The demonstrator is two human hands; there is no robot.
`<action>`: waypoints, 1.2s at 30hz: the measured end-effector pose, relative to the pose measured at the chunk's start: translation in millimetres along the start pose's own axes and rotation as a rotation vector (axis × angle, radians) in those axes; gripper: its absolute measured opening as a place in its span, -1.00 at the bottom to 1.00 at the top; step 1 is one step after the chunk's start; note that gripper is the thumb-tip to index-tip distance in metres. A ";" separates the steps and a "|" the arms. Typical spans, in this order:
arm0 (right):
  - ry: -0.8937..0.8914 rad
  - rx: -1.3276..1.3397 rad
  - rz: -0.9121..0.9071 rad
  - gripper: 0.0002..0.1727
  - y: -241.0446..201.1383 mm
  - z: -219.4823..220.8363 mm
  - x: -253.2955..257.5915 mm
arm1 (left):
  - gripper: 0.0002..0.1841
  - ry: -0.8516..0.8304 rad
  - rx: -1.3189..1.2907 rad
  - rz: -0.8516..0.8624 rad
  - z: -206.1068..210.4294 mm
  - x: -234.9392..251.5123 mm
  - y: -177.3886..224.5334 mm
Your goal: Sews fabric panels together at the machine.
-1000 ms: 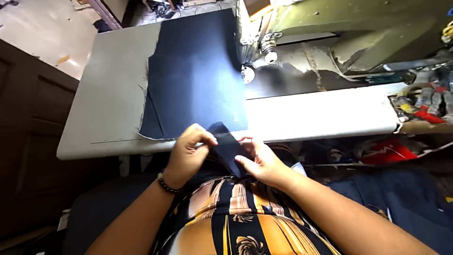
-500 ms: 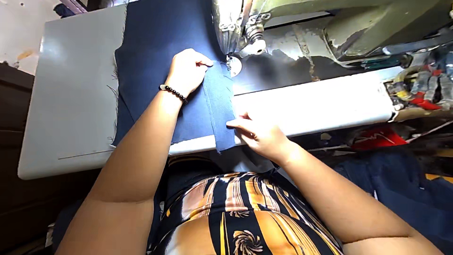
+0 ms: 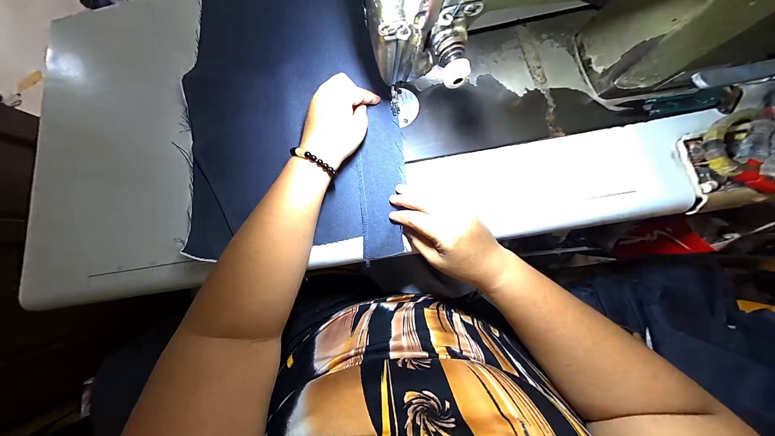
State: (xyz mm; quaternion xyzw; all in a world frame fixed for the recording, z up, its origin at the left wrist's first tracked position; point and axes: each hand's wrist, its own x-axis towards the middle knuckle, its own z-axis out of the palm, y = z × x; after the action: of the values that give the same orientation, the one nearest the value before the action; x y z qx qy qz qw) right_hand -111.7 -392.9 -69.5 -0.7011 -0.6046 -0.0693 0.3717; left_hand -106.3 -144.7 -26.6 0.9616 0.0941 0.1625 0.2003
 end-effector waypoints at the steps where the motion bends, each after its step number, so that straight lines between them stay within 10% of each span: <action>1: -0.011 -0.007 0.005 -0.72 0.1 -0.1 0.2 | -0.65 0.020 0.002 0.018 2.4 -1.2 -0.7; 28: 0.007 -0.009 0.005 -0.72 0.9 -0.7 -2.2 | -0.64 0.065 0.150 0.086 13.7 -3.9 2.6; 36: -0.015 -0.011 0.029 -0.71 -2.0 -1.4 -1.1 | -0.57 -0.142 0.329 0.036 4.8 -13.9 22.9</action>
State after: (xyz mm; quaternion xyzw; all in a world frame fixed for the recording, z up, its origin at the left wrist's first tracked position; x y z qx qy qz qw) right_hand -113.3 -394.6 -68.2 -0.7122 -0.5969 -0.0621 0.3641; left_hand -114.8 -170.5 -25.0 0.9919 0.0880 0.0803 0.0436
